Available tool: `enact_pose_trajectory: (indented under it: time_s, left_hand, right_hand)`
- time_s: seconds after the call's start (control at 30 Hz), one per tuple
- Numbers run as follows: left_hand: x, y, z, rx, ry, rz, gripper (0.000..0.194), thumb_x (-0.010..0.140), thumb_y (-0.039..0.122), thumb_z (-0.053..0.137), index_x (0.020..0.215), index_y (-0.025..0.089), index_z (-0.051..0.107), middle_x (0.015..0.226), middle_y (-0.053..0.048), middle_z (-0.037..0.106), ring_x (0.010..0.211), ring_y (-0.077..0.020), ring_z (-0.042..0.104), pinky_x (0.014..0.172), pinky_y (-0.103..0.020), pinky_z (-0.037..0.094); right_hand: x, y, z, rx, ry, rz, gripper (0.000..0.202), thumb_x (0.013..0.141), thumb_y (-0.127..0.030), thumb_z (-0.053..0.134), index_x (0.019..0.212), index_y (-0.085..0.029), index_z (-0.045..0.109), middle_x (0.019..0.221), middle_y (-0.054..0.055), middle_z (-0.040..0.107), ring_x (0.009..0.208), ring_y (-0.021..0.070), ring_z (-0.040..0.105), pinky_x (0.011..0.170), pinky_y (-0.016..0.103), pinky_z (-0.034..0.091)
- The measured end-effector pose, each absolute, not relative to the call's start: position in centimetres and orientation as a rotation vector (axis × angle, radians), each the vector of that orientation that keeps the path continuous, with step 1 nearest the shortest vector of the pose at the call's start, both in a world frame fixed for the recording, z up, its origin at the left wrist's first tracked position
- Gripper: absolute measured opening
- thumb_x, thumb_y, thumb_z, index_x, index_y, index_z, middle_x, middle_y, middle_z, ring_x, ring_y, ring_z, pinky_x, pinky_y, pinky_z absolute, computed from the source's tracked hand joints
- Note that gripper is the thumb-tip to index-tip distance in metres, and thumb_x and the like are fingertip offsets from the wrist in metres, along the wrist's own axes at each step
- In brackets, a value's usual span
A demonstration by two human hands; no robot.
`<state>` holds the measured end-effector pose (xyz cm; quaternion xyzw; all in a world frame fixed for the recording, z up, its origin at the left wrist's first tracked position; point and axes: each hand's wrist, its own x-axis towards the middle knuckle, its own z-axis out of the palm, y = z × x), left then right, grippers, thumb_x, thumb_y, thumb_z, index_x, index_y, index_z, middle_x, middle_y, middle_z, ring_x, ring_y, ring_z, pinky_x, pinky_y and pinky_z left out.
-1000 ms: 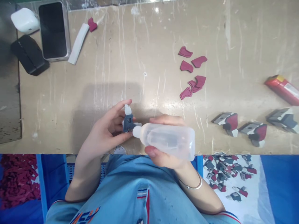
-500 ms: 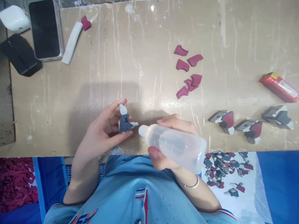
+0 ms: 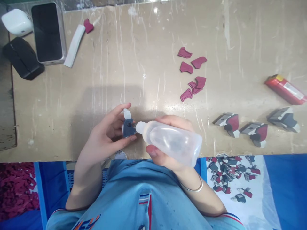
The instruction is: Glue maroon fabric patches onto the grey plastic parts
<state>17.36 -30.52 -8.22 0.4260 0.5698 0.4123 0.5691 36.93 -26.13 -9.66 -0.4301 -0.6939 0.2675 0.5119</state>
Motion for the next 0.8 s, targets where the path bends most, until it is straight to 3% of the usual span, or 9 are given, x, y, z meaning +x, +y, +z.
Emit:
enact_pose_trajectory:
  time_s: [0.13,0.3,0.8]
  left_hand:
    - [17.4,-30.6,-8.3,1.024,1.336,0.979,0.069,0.086,0.017,0.081,0.149,0.035,0.06,0.113,-0.003,0.065,0.091,-0.017,0.071,0.08,-0.025,0.064]
    - [17.4,-30.6,-8.2,1.033,1.352,0.971,0.069,0.086,0.016,0.081,0.148,0.037,0.061,0.112,-0.003,0.066,0.091,-0.0179,0.072,0.077,-0.026,0.064]
    - [17.3,-30.6,-8.2,1.051,1.341,0.964,0.068,0.086,0.016,0.079,0.15,0.034,0.06,0.113,-0.004,0.065,0.093,-0.0171,0.072,0.078,-0.023,0.064]
  right_hand:
    - [36.8,-25.7,-9.8,-1.031,-1.685,0.56,0.037,0.097,-0.067,0.064,0.118,-0.038,0.074,0.092,0.004,0.073,0.076,0.0277,0.073,0.062,0.047,0.062]
    - [37.0,-25.6,-10.4,-0.971,-1.64,0.585,0.043,0.094,-0.066,0.069,0.12,-0.033,0.077,0.093,0.005,0.073,0.076,0.0262,0.073,0.062,0.044,0.061]
    - [37.5,-26.1,-11.2,-1.035,-1.599,0.603,0.039,0.096,-0.065,0.067,0.118,-0.033,0.074,0.099,0.005,0.071,0.082,0.0259,0.073,0.071,0.044,0.061]
